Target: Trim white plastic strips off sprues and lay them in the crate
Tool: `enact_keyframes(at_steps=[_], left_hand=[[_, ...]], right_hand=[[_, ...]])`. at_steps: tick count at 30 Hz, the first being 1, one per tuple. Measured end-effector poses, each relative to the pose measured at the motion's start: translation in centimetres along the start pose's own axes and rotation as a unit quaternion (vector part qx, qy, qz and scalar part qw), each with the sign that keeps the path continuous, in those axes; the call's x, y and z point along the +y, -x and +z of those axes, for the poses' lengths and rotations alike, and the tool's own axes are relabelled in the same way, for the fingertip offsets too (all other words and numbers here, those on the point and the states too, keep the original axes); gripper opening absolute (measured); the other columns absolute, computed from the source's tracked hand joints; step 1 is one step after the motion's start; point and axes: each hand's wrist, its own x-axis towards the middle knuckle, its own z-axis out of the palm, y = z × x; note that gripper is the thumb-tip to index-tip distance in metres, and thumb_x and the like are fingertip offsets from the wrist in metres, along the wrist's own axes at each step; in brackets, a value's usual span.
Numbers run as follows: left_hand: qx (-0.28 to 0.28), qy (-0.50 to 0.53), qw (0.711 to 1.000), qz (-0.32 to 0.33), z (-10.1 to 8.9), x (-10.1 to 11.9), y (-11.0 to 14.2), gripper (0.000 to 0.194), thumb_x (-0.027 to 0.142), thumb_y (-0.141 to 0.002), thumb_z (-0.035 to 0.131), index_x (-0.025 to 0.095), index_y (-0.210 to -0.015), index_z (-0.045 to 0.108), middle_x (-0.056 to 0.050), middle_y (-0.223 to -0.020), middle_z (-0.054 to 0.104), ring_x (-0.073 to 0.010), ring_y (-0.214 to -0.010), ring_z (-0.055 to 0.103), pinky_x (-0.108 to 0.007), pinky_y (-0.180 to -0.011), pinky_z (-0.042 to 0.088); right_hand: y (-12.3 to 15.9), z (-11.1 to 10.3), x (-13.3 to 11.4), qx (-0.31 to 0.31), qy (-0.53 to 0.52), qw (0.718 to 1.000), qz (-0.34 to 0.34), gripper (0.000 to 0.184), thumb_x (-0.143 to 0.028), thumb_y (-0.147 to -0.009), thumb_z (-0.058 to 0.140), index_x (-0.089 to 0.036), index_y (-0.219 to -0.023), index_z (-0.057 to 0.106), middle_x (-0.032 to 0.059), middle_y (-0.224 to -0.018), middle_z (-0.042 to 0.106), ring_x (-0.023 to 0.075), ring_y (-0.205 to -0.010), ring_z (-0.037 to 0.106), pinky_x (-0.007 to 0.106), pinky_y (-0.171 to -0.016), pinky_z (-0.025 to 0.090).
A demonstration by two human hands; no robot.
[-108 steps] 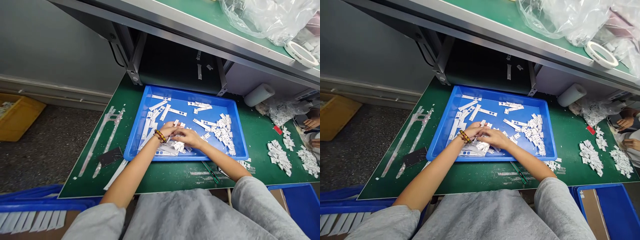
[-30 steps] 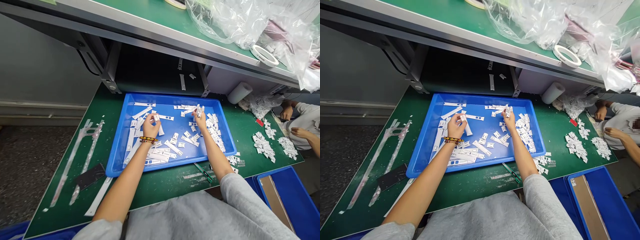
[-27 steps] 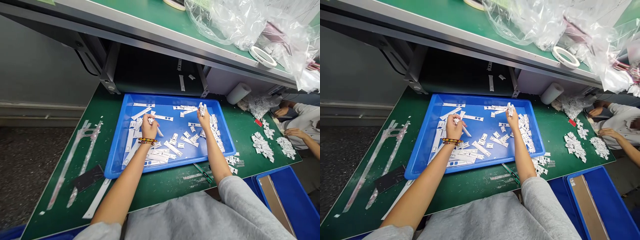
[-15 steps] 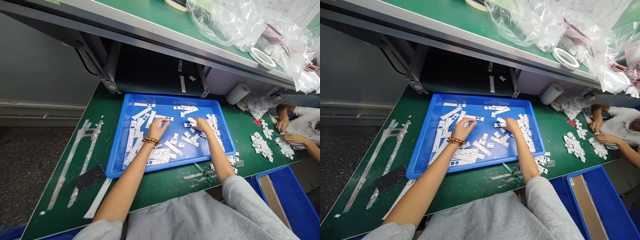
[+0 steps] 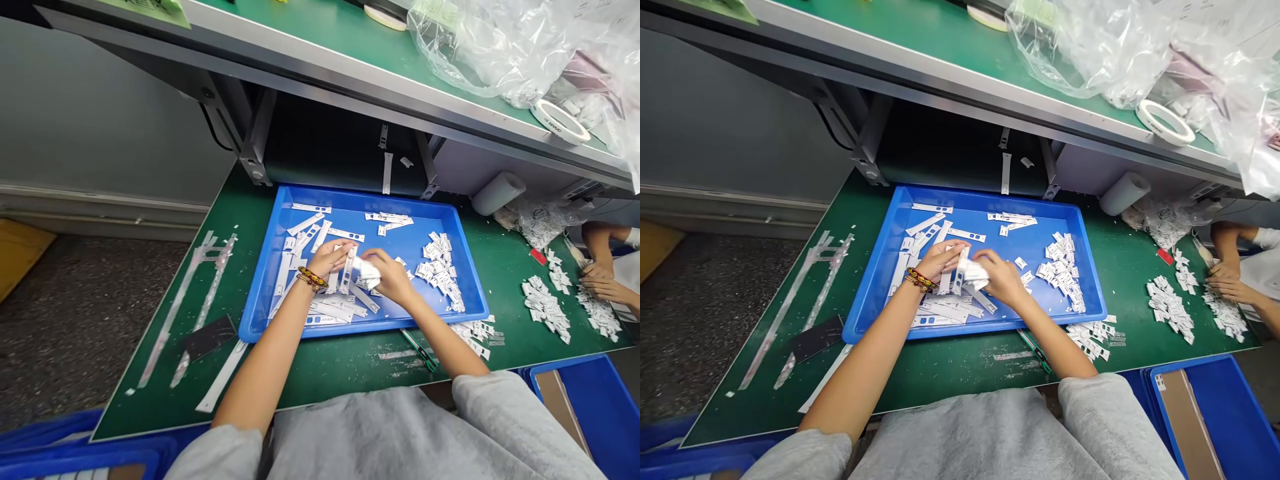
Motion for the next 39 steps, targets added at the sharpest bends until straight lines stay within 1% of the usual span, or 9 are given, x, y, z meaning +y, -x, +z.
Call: enact_keyframes(at_steps=[2, 5, 7, 11, 16, 19, 27, 31, 39], left_hand=[[0.017, 0.028, 0.999, 0.018, -0.1, 0.2, -0.1, 0.045, 0.056, -0.071, 0.073, 0.016, -0.09, 0.066, 0.011, -0.046, 0.032, -0.0033, -0.037, 0.022, -0.017, -0.036, 0.017], [0.031, 0.055, 0.997, 0.035, 0.0, 0.3, -0.2, 0.043, 0.054, -0.072, 0.072, 0.016, -0.09, 0.064, 0.008, -0.051, 0.036, -0.0041, -0.04, 0.026, -0.017, -0.037, 0.019], [0.036, 0.067, 0.996, 0.039, 0.2, 0.3, -0.1, 0.04, 0.051, -0.074, 0.071, 0.017, -0.093, 0.065, 0.007, -0.053, 0.037, -0.0046, -0.042, 0.027, -0.018, -0.037, 0.019], [0.039, 0.043, 0.997, 0.046, 0.5, 0.4, 0.3, 0.037, 0.042, -0.078, 0.065, 0.016, -0.104, 0.068, 0.007, -0.054, 0.036, -0.006, -0.041, 0.027, -0.019, -0.038, 0.021], [0.105, -0.222, 0.956, 0.158, 0.9, 0.2, 0.4, 0.034, 0.022, -0.072, 0.06, 0.017, -0.103, 0.074, -0.001, -0.07, 0.062, -0.0145, -0.063, 0.058, -0.029, -0.066, 0.051], [0.111, -0.296, 0.931, 0.184, 1.1, 0.0, 0.3, 0.038, 0.015, -0.067, 0.056, 0.017, -0.099, 0.076, -0.005, -0.091, 0.072, -0.0213, -0.09, 0.066, -0.034, -0.089, 0.051], [0.057, -0.307, 0.938, 0.153, 0.6, 0.0, 0.5, 0.039, 0.021, -0.072, 0.056, 0.014, -0.105, 0.075, -0.007, -0.095, 0.076, -0.0213, -0.089, 0.069, -0.031, -0.082, 0.055], [0.046, -0.326, 0.934, 0.142, 0.9, -0.5, 0.3, 0.044, 0.022, -0.071, 0.057, 0.014, -0.11, 0.074, -0.007, -0.098, 0.075, -0.0174, -0.077, 0.068, -0.025, -0.068, 0.055], [0.027, -0.374, 0.914, 0.158, 0.4, -1.7, -0.4, 0.035, 0.02, -0.072, 0.049, 0.02, -0.092, 0.078, -0.004, -0.081, 0.073, -0.0214, -0.079, 0.066, -0.033, -0.084, 0.053]], right_hand=[[0.8, 0.9, 0.2, 0.08, -0.126, 0.981, 0.126, 0.022, -0.033, -0.085, 0.062, -0.019, -0.102, 0.065, 0.0093, -0.104, 0.07, 0.0209, -0.08, 0.066, 0.03, -0.068, 0.049], [1.6, 2.3, -0.2, 0.044, -0.312, 0.919, 0.239, 0.031, -0.047, -0.08, 0.065, -0.02, -0.095, 0.066, 0.0025, -0.075, 0.069, 0.0157, -0.051, 0.057, 0.029, -0.052, 0.046], [1.7, 2.9, -0.8, 0.008, -0.392, 0.884, 0.255, 0.033, -0.051, -0.075, 0.068, -0.02, -0.086, 0.065, -0.0006, -0.065, 0.066, 0.0126, -0.043, 0.05, 0.027, -0.047, 0.042], [1.5, 3.1, -1.6, 0.043, -0.453, 0.846, 0.277, 0.032, -0.052, -0.072, 0.066, -0.021, -0.078, 0.061, -0.0008, -0.064, 0.066, 0.0108, -0.04, 0.046, 0.026, -0.045, 0.04], [1.3, 2.9, -2.3, 0.091, -0.402, 0.862, 0.295, 0.024, -0.043, -0.072, 0.063, -0.021, -0.08, 0.059, -0.0026, -0.058, 0.063, 0.0121, -0.041, 0.047, 0.027, -0.046, 0.041], [1.7, 3.2, -2.8, 0.105, -0.377, 0.867, 0.31, 0.022, -0.039, -0.069, 0.064, -0.021, -0.079, 0.057, -0.003, -0.056, 0.062, 0.0124, -0.041, 0.047, 0.027, -0.045, 0.04], [2.4, 2.7, -2.0, 0.085, -0.611, 0.719, 0.319, 0.035, -0.044, -0.069, 0.067, -0.019, -0.091, 0.058, -0.007, -0.053, 0.053, 0.0075, -0.036, 0.036, 0.022, -0.04, 0.03], [3.1, 2.6, -1.6, 0.083, -0.599, 0.733, 0.311, 0.034, -0.045, -0.072, 0.067, -0.019, -0.091, 0.059, -0.0048, -0.057, 0.057, 0.0082, -0.037, 0.039, 0.023, -0.04, 0.032], [5.8, 1.4, -1.8, 0.172, -0.475, 0.788, 0.352, 0.037, -0.051, -0.066, 0.072, -0.02, -0.081, 0.058, -0.0036, -0.056, 0.058, 0.011, -0.039, 0.047, 0.025, -0.041, 0.039]])
